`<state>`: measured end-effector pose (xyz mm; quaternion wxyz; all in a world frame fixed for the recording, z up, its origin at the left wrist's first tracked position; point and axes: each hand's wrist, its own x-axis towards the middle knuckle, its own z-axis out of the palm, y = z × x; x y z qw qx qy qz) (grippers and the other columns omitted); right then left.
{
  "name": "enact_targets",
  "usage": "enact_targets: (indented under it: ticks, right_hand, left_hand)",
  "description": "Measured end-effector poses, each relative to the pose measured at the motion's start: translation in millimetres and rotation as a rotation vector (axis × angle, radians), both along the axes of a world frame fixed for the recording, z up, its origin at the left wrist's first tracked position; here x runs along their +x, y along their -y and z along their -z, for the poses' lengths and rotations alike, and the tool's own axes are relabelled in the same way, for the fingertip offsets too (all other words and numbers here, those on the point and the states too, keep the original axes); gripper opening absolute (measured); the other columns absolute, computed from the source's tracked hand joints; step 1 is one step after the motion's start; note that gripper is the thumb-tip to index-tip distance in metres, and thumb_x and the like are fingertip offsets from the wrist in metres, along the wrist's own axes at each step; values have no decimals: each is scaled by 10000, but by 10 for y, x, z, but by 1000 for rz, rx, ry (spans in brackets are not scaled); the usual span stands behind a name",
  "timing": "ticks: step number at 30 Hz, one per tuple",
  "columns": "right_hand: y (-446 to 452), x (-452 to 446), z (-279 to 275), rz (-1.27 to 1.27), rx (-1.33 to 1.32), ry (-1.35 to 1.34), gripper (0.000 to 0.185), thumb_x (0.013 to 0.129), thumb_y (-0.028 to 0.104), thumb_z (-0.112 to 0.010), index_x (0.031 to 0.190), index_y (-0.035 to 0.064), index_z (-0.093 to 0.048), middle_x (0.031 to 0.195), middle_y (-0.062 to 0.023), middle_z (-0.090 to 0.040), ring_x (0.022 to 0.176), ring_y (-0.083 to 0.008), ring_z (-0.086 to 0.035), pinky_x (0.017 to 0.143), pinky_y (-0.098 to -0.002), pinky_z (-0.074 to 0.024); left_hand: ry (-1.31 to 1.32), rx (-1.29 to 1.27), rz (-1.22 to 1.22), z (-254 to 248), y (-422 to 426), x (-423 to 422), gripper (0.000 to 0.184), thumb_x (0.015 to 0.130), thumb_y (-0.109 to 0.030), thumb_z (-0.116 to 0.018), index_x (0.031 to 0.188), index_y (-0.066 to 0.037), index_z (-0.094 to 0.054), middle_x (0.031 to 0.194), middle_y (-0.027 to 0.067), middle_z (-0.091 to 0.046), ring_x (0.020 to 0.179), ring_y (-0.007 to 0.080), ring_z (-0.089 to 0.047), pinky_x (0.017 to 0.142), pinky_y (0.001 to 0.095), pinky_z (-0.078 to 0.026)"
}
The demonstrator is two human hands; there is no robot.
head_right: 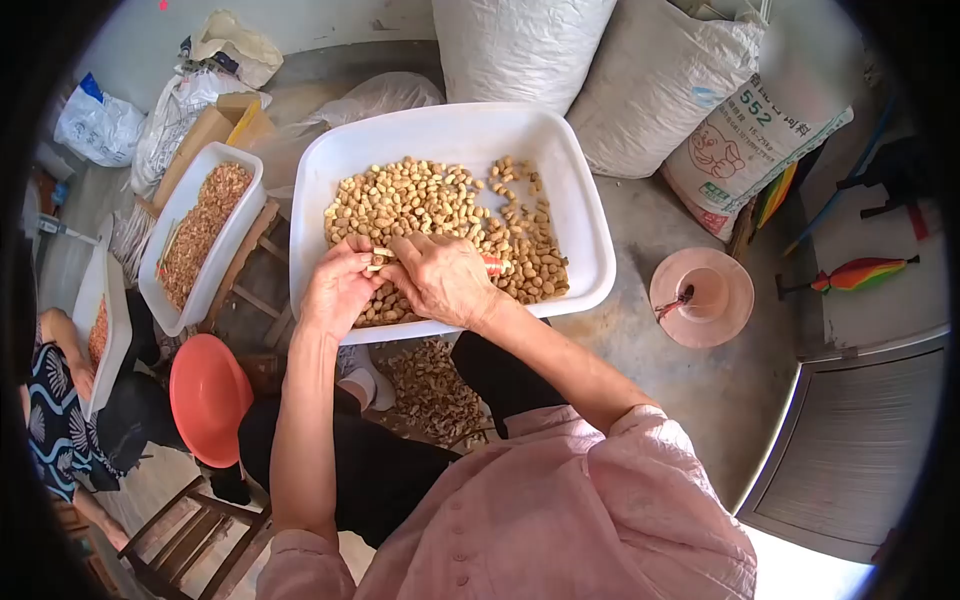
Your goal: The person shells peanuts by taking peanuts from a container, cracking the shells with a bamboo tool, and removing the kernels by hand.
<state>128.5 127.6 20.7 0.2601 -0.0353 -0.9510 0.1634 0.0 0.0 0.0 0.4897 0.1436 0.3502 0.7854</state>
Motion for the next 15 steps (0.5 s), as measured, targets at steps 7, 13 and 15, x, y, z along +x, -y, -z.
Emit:
enact_targets:
  ticks: [7,13,15]
  right_hand:
    - [4,10,-70,-13,-73,-54,264,864,307,-601,863,44,-572,686,-117,-589,557,-289,-609,494,-379,-474]
    - [1,27,-66,-32,-105,-49,308,863,347,-598,816,44,-567,675,-120,-584,549,-310,-596,492,-398,-465]
    - [3,30,-64,-43,-128,-54,323,863,356,-596,787,44,-562,662,-124,-578,540,-321,-586,488,-406,-457]
  left_hand:
    - [-242,-158,-127,-97,-49,146,199,922,-193,-516,880,-16,-596,808,51,-581,702,145,-521,664,306,-439]
    - [-1312,-337,-407,-212,-107,247,380,989,-286,-389,818,4,-566,723,135,-561,670,278,-537,643,412,-425]
    - [-1493,-330,-436,-220,-120,213,363,980,-245,-410,774,18,-553,720,151,-558,669,319,-530,651,429,-425]
